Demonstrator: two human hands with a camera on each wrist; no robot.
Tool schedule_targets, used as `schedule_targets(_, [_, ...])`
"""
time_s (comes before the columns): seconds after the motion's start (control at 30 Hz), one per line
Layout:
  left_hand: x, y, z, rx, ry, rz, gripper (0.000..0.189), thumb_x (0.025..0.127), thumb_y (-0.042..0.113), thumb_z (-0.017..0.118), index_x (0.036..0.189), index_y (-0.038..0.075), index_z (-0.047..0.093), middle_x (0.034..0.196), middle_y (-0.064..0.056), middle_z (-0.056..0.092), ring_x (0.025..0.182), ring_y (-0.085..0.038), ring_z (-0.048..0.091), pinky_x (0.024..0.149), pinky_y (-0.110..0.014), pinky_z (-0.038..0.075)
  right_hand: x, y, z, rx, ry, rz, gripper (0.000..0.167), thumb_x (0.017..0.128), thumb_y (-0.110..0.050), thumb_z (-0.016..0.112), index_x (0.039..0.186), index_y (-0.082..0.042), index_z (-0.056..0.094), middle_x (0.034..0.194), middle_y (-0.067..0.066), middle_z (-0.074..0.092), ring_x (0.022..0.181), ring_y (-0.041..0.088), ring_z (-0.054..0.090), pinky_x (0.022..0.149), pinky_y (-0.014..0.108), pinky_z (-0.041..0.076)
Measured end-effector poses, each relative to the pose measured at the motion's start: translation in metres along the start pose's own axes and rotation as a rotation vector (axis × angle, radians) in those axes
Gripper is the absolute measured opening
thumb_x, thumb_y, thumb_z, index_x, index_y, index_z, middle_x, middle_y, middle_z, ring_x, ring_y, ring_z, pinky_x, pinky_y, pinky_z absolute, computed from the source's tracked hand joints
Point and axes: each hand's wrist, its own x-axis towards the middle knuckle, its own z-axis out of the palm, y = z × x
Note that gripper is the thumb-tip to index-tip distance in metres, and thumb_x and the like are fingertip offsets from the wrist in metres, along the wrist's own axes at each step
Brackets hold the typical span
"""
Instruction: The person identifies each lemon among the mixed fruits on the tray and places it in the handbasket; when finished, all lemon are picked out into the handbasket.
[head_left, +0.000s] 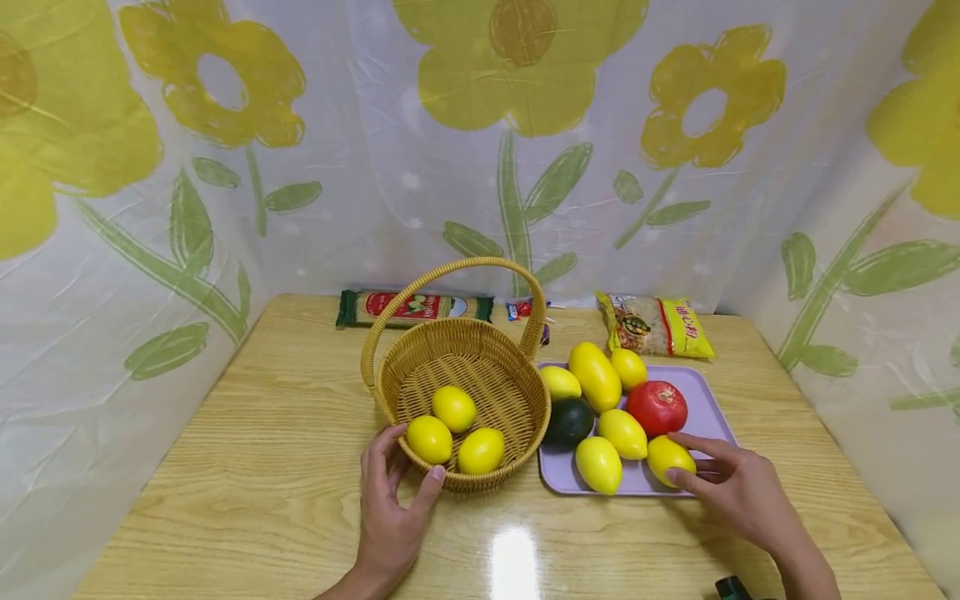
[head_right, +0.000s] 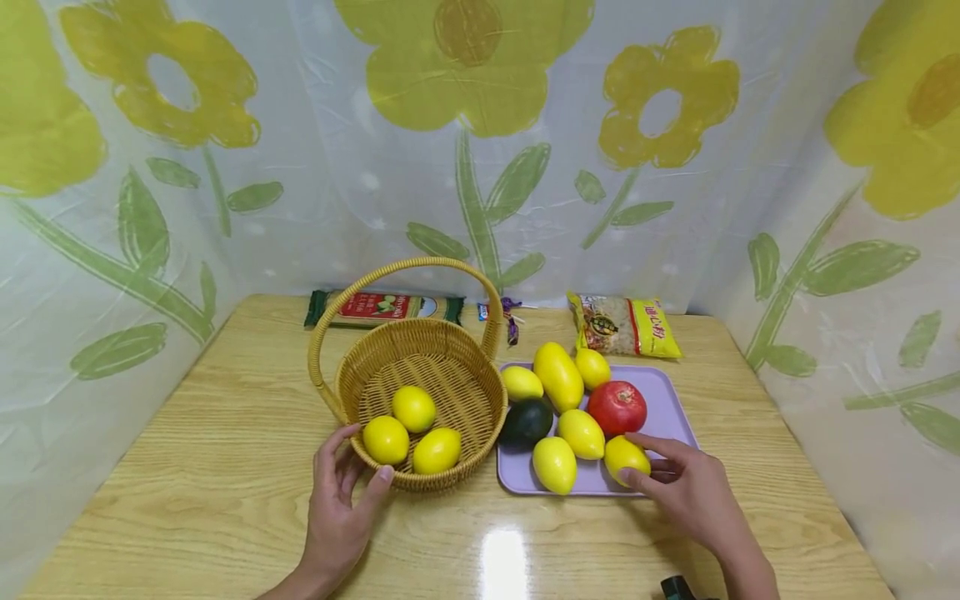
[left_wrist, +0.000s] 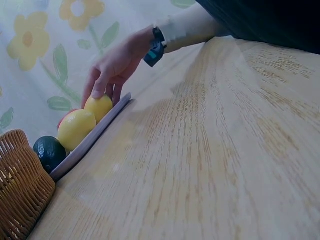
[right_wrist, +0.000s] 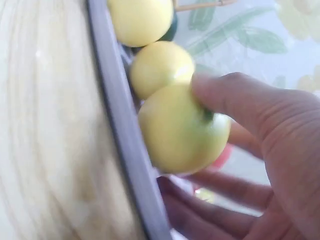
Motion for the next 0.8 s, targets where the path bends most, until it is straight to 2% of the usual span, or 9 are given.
schedule_targets(0.13, [0.000,0.000,0.000,0.000,0.005,0.001,0.070,0.097,0.003,0.079,0.156,-0.002,0.043,0.161,-0.020,0.038,0.153,-0.037,0.041,0.125,-0.013,0.035,-0.002,-0.001,-0.003,-0.013,-0.006,0.006,0.051,0.092,-0.027,0.092,0.138,-0.012,0.077,0.133,0.027,0.075,0.093,0.014,0.081,0.076,0.020,0.066])
schedule_targets(0.23, [0.000,0.001,0.000,0.000,0.006,-0.003,0.070,0.097,0.003,0.079,0.156,-0.002,0.043,0.160,-0.018,0.039,0.153,-0.036,0.042,0.125,-0.013,0.036,-0.003,0.000,-0.002,-0.015,0.020,-0.019,0.051,0.090,-0.026,0.093,0.137,-0.012,0.077,0.131,0.025,0.076,0.093,0.007,0.078,0.076,0.019,0.066])
schedule_targets(0.4, [0.000,0.001,0.000,-0.006,0.003,-0.009,0.069,0.097,0.004,0.079,0.157,0.002,0.044,0.160,-0.014,0.039,0.152,-0.036,0.042,0.125,-0.013,0.035,-0.005,-0.007,-0.007,0.048,0.015,-0.124,0.047,0.091,-0.015,0.091,0.136,-0.011,0.077,0.130,0.016,0.078,0.097,0.001,0.074,0.078,0.018,0.066])
schedule_targets(0.53, [-0.001,0.001,0.000,0.001,0.004,-0.011,0.069,0.097,0.004,0.079,0.157,0.004,0.045,0.159,-0.014,0.039,0.153,-0.037,0.042,0.125,-0.013,0.035,0.003,-0.027,-0.021,0.153,-0.069,-0.228,0.047,0.095,-0.007,0.086,0.140,-0.011,0.073,0.131,0.011,0.077,0.103,0.005,0.075,0.086,0.018,0.066])
schedule_targets(0.63, [-0.001,0.001,0.000,0.009,0.005,-0.014,0.070,0.097,0.004,0.079,0.157,0.001,0.044,0.160,-0.015,0.038,0.153,-0.038,0.042,0.125,-0.013,0.035,0.018,-0.048,-0.029,0.207,-0.158,-0.296,0.047,0.098,-0.005,0.082,0.142,-0.016,0.070,0.135,0.003,0.074,0.111,0.009,0.074,0.095,0.018,0.063])
schedule_targets(0.8, [0.000,0.001,0.000,0.006,0.004,-0.015,0.071,0.097,0.004,0.080,0.157,0.000,0.043,0.161,-0.018,0.037,0.154,-0.037,0.041,0.126,-0.014,0.035,0.050,-0.084,-0.020,0.264,-0.312,-0.408,0.046,0.100,-0.007,0.080,0.143,-0.019,0.068,0.137,0.000,0.072,0.116,0.013,0.072,0.099,0.023,0.064])
